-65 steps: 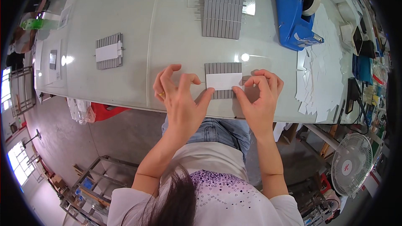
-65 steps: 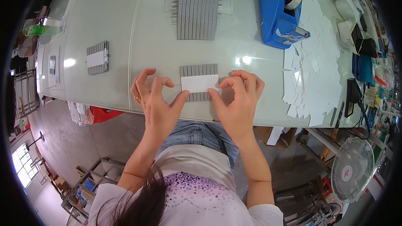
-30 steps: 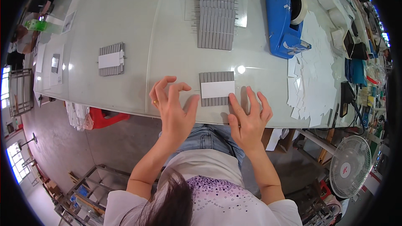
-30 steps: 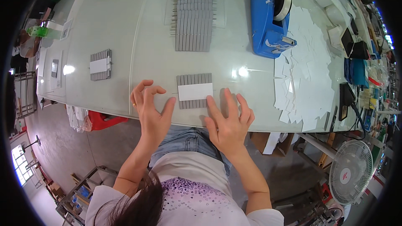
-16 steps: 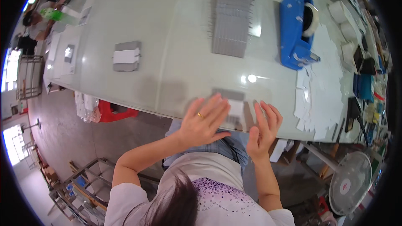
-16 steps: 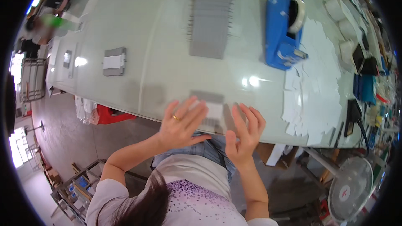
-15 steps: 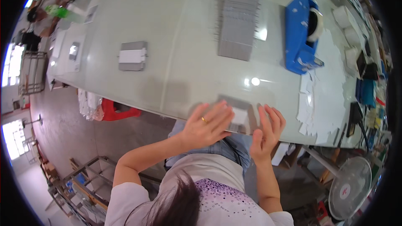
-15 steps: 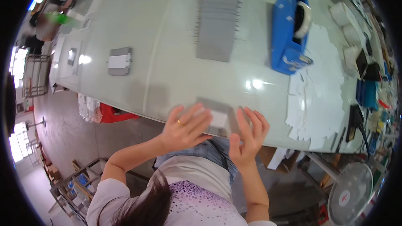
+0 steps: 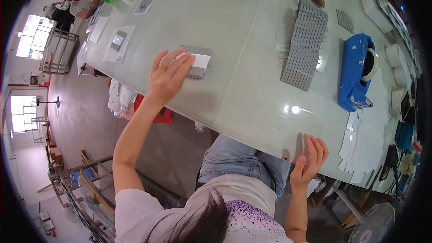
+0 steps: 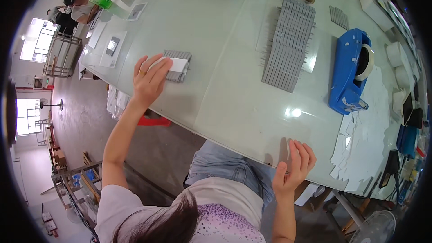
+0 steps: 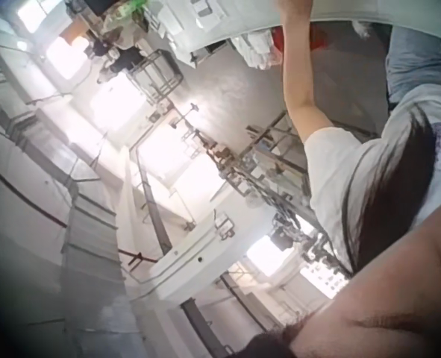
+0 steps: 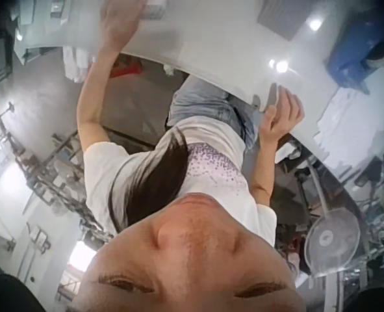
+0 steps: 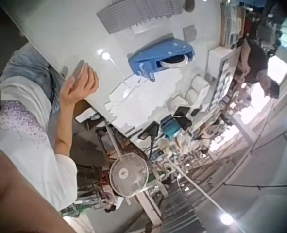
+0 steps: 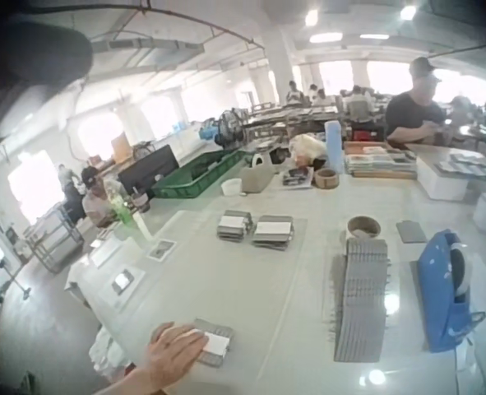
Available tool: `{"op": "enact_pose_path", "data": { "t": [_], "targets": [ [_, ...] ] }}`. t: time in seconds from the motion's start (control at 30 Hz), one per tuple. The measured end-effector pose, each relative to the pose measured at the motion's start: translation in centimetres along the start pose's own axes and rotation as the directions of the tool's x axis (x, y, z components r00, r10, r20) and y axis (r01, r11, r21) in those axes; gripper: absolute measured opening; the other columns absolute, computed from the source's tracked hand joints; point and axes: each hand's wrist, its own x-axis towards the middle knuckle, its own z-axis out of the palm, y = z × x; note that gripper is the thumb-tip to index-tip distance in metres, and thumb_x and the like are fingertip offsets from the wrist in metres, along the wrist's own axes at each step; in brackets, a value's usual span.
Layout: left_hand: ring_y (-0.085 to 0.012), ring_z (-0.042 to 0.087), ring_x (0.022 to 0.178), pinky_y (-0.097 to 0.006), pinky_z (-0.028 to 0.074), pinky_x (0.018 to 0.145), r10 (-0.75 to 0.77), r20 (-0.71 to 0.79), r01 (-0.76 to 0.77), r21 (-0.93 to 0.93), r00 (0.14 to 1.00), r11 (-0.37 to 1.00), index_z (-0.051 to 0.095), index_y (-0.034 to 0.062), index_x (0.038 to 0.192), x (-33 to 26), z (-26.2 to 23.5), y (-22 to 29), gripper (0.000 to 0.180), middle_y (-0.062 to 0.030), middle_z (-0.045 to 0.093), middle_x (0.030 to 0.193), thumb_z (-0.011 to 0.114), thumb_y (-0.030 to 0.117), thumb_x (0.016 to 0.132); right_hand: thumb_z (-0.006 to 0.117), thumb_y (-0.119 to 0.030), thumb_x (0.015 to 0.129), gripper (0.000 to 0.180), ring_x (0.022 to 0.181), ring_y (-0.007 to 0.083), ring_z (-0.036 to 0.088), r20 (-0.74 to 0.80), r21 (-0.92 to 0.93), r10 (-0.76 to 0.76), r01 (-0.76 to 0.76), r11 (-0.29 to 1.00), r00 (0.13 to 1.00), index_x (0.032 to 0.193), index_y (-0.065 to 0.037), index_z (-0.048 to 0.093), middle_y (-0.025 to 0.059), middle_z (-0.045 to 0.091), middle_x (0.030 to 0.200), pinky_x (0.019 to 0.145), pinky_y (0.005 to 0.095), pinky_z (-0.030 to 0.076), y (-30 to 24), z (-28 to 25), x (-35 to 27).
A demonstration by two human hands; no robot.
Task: Arranging small grey metal components onto white paper cards and securing them with clear tape.
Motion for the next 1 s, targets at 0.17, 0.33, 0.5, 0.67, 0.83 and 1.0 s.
{"op": "enact_pose_path", "data": {
  "t": [0.17, 0.33, 0.5, 0.67, 0.83, 1.0],
  "targets": [
    [-0.0228, 0.059, 0.116, -0.042, 0.044, 0.101, 0.036, 0.136, -0.029, -0.051, 0.990, 0.998, 0.066, 0.0065, 0.116, -1.6, 1.7, -2.3, 0.038, -0.0030, 0.066, 0.118, 0.069, 0.006, 0.079, 0.047, -0.032, 0.097, 0.045, 0.119, 0.0360, 0.048, 0.023, -0.005, 0.052, -0.051, 0.999, 0.998, 0.120, 0.003, 0.063, 0.0168, 0.060, 0.122, 0.103, 0.0451, 0.036, -0.6, -0.3, 0.0],
    [-0.0260, 0.055, 0.121, -0.044, 0.043, 0.102, 0.089, 0.243, -0.055, -0.141, 0.966, 0.988, 0.065, 0.0034, 0.119, -2.0, 0.1, -3.1, 0.040, -0.0075, 0.063, 0.124, 0.068, 0.008, 0.079, 0.058, -0.023, 0.089, 0.040, 0.112, 0.0362, 0.050, 0.038, -0.038, 0.028, -0.027, 0.999, 0.999, 0.121, 0.000, 0.064, 0.0161, 0.060, 0.119, 0.098, 0.0441, 0.039, -1.5, -0.3, 1.1],
    [-0.0262, 0.053, 0.126, -0.046, 0.041, 0.104, 0.125, 0.210, -0.062, -0.281, 0.970, 0.958, 0.065, 0.0085, 0.121, -1.3, -2.4, 2.8, 0.041, -0.0056, 0.061, 0.127, 0.068, 0.015, 0.080, 0.067, -0.011, 0.079, 0.044, 0.097, 0.0332, 0.053, 0.111, -0.076, -0.002, 0.011, 0.997, 0.994, 0.122, -0.005, 0.064, 0.0130, 0.060, 0.107, 0.086, 0.0407, 0.045, -1.7, 1.4, 4.0],
    [-0.0245, 0.059, 0.115, -0.045, 0.045, 0.098, -0.033, 0.186, 0.144, -0.625, 0.982, 0.767, 0.069, 0.0115, 0.112, 1.7, -3.2, 14.2, 0.034, -0.0034, 0.063, 0.121, 0.071, 0.014, 0.079, 0.069, -0.011, 0.079, 0.045, 0.085, 0.0272, 0.053, 0.151, -0.166, -0.128, 0.153, 0.974, 0.980, 0.123, -0.007, 0.064, 0.0097, 0.055, 0.094, 0.075, 0.0394, 0.046, -1.3, 3.3, 8.6],
    [-0.0235, 0.060, 0.112, -0.043, 0.047, 0.094, -0.186, 0.196, 0.270, -0.691, 0.963, 0.671, 0.071, 0.0105, 0.106, 2.1, -1.3, 19.8, 0.029, -0.0033, 0.065, 0.117, 0.073, 0.013, 0.077, 0.068, -0.010, 0.079, 0.044, 0.078, 0.0232, 0.053, 0.160, -0.194, -0.174, 0.204, 0.960, 0.972, 0.124, -0.009, 0.064, 0.0067, 0.053, 0.090, 0.067, 0.0356, 0.047, -0.3, 4.0, 10.3],
    [-0.0221, 0.061, 0.110, -0.041, 0.048, 0.093, -0.265, 0.155, 0.302, -0.631, 0.952, 0.714, 0.072, 0.0104, 0.101, 2.3, -0.8, 20.3, 0.024, -0.0022, 0.067, 0.112, 0.073, 0.013, 0.077, 0.067, -0.008, 0.079, 0.043, 0.073, 0.0205, 0.055, 0.116, -0.222, -0.212, 0.234, 0.947, 0.970, 0.122, -0.011, 0.067, 0.0043, 0.053, 0.088, 0.059, 0.0322, 0.047, 0.0, 4.9, 10.7]
  ]
}}
